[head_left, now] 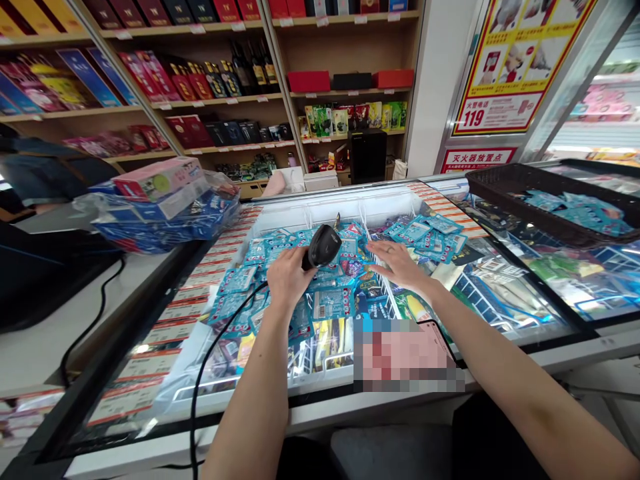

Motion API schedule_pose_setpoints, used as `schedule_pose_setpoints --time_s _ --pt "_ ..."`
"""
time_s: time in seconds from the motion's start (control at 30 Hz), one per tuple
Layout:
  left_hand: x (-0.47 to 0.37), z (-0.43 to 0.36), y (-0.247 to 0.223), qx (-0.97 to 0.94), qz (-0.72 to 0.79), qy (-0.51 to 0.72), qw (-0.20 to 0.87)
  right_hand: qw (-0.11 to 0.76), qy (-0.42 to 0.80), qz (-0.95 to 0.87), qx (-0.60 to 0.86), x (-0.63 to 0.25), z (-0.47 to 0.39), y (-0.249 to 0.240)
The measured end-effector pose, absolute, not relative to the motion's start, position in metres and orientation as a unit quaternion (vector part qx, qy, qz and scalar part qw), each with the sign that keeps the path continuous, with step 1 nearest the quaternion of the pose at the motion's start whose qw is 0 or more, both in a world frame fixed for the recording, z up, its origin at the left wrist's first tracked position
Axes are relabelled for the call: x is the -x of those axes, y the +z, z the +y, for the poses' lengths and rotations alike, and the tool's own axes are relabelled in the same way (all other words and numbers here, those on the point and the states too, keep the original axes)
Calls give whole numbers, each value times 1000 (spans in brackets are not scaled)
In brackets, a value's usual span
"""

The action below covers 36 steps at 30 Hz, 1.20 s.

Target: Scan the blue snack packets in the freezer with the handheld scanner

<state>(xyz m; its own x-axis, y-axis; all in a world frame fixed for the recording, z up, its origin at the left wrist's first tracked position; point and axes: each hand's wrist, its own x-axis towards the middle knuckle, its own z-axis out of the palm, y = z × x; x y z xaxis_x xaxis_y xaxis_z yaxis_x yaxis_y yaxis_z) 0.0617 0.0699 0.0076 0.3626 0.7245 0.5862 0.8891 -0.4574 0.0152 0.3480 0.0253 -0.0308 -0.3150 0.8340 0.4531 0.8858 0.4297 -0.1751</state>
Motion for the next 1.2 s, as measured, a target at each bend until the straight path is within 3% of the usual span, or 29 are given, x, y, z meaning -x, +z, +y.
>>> schedule_pose_setpoints --time_s 0.3,0.77,0.97,1.2 --pt "-67 64 10 832 -478 -242 146 203 -9 -867 455 -332 34 -36" --pt "-69 63 11 839 -468 -238 141 296 -67 -751 587 -355 32 -42" --pt "-71 62 11 840 -469 -230 146 254 -94 -730 628 -351 38 -50" --pt "-71 63 11 842 -465 -231 144 287 -14 -711 642 -355 44 -52"
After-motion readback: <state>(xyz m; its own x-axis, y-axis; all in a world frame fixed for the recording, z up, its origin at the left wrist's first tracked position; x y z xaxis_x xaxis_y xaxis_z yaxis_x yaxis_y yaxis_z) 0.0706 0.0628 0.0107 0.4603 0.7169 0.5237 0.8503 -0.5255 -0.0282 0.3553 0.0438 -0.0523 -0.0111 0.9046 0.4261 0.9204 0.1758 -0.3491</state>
